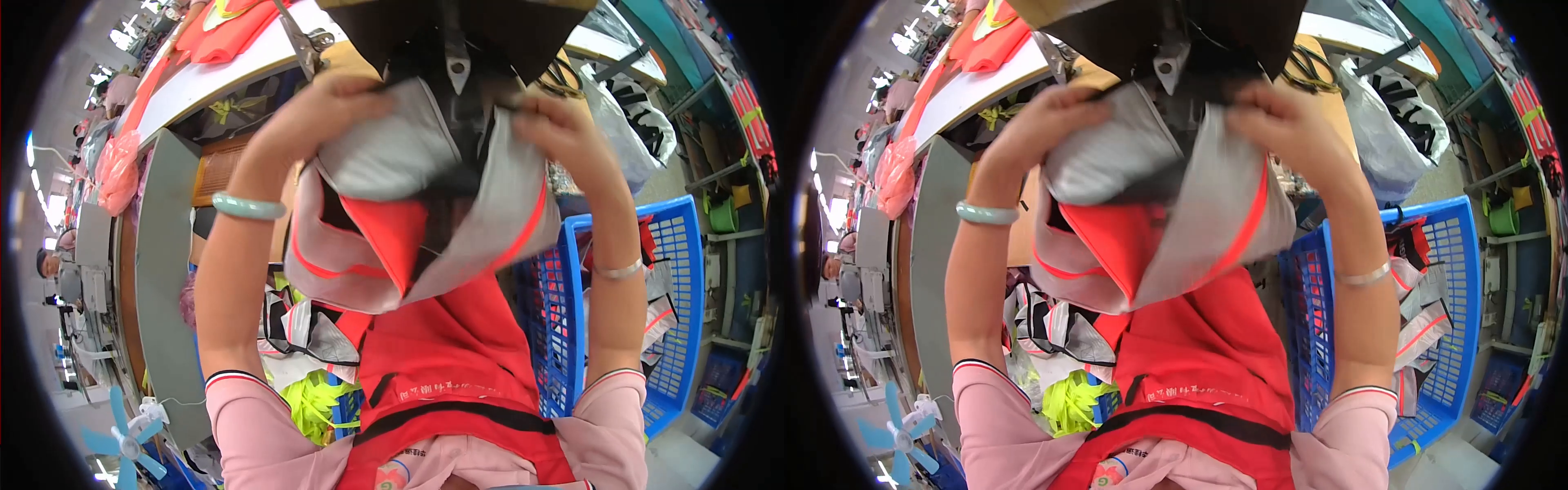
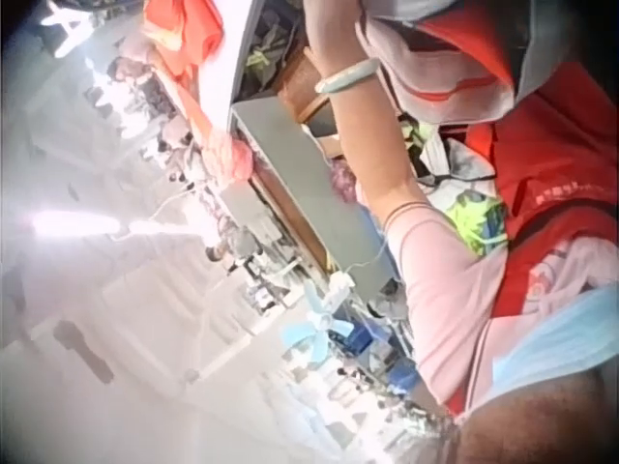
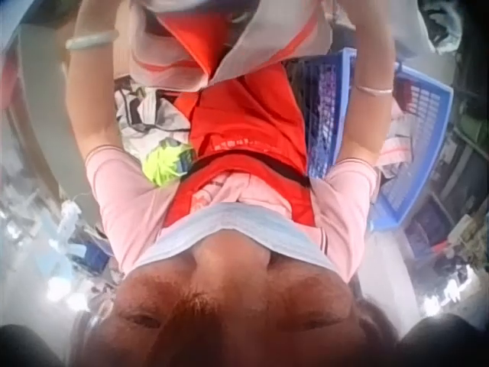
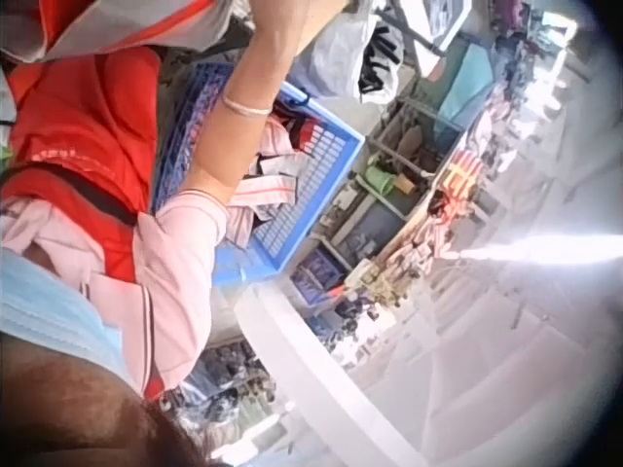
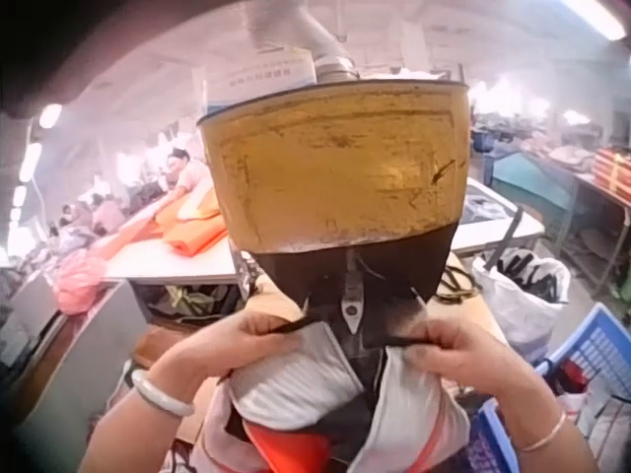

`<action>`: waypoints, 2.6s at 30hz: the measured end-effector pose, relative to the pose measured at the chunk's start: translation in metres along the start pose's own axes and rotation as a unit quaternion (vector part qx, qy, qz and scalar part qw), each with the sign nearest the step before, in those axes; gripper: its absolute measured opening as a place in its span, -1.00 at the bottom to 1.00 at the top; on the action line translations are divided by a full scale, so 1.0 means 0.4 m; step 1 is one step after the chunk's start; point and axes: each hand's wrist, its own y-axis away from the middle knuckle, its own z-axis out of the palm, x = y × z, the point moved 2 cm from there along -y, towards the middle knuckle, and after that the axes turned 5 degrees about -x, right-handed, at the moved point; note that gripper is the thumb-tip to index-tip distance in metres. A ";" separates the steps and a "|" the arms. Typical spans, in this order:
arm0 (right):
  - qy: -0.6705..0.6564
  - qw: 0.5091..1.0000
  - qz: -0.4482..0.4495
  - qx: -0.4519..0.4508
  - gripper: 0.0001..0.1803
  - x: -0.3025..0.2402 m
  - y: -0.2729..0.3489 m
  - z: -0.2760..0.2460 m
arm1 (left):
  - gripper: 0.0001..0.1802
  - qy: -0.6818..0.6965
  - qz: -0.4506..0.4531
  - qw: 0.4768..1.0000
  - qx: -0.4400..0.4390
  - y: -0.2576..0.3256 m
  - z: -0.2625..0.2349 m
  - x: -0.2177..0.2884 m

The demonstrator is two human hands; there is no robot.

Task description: Assembling reflective safety vests using an industrial machine.

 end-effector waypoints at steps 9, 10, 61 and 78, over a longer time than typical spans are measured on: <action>0.418 0.837 -0.258 -0.242 -0.57 -0.133 0.293 0.296 | -0.70 -0.067 -0.002 0.949 -0.307 0.058 0.361 -0.107; 0.479 0.810 -0.213 -0.264 -0.60 -0.101 0.299 0.334 | -0.70 -0.028 0.023 0.940 -0.339 0.055 0.391 -0.120; 0.135 0.986 -0.081 -0.057 -0.69 -0.034 -0.073 0.052 | -0.31 -0.068 0.052 0.996 -0.028 -0.058 0.036 -0.014; 0.096 0.985 -0.139 -0.024 -0.66 -0.033 -0.101 0.039 | -0.52 0.001 0.077 0.997 -0.012 -0.070 0.024 0.009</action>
